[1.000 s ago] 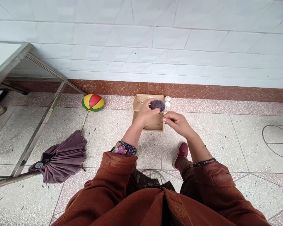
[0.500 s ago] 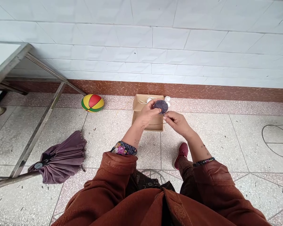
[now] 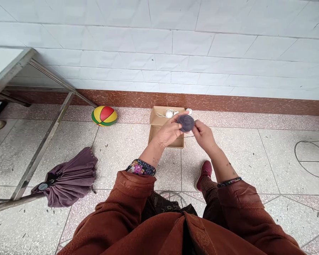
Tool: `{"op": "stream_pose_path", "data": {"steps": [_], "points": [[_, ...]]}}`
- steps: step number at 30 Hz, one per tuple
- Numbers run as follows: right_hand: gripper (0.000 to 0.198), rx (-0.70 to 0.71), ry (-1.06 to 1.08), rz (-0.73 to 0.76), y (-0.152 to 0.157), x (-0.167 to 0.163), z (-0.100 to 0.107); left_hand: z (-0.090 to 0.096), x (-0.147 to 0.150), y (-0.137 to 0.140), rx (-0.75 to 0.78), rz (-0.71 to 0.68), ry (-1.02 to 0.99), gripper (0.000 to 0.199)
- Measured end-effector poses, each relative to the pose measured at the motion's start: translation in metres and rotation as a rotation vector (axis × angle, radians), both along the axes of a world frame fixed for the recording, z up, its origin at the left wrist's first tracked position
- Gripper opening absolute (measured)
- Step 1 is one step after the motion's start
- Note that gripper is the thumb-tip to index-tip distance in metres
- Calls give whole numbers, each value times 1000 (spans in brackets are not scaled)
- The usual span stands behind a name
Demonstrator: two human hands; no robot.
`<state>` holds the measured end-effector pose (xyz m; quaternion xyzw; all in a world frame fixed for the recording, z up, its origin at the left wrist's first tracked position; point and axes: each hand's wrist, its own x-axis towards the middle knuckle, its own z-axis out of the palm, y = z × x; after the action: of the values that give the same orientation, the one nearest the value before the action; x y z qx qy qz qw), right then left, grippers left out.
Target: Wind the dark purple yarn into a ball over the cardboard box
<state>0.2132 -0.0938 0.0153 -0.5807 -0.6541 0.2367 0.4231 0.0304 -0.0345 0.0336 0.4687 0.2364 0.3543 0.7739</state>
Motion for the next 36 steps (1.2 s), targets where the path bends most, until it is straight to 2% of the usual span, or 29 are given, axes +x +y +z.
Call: {"op": "stream_pose_path", "data": {"steps": [2,4,6,8,10,12,14,16,18,21,23,25,28,30,33,36], "points": [[24,-11,-45,164,-4,-5,2,-2,0,6,44,135,96,51],[24,3,-33,267,-7,-8,10,-4,-3,12,178,257,311,47],[23,35,9,228,-7,-6,18,-4,-7,13,356,294,533,51],[23,77,41,120,-5,0,23,-3,-10,10,474,185,616,63],[24,108,57,31,-1,7,21,0,-10,3,462,-26,518,77],[26,97,69,-36,4,12,13,3,-7,-3,347,-174,324,83],[28,42,68,-71,5,11,5,4,-4,-5,209,-154,136,77],[28,-17,47,-19,4,6,0,3,-2,-1,115,-13,48,67],[26,-48,36,118,0,0,2,0,-3,5,91,140,119,60],[23,-39,117,226,-5,-5,13,-3,-8,12,208,273,424,62],[22,-17,200,170,-5,-3,21,-2,-12,11,332,234,576,72],[24,6,242,80,-3,1,25,1,-14,6,397,80,611,86],[27,25,224,-30,2,6,24,7,-12,-6,296,-217,420,95],[27,25,219,-92,4,5,18,11,-8,-13,149,-282,172,88],[27,1,207,-161,4,-2,9,12,-3,-13,-21,-149,-79,72],[26,-43,127,-117,1,-12,4,7,-3,-3,-45,81,-73,61]]}}
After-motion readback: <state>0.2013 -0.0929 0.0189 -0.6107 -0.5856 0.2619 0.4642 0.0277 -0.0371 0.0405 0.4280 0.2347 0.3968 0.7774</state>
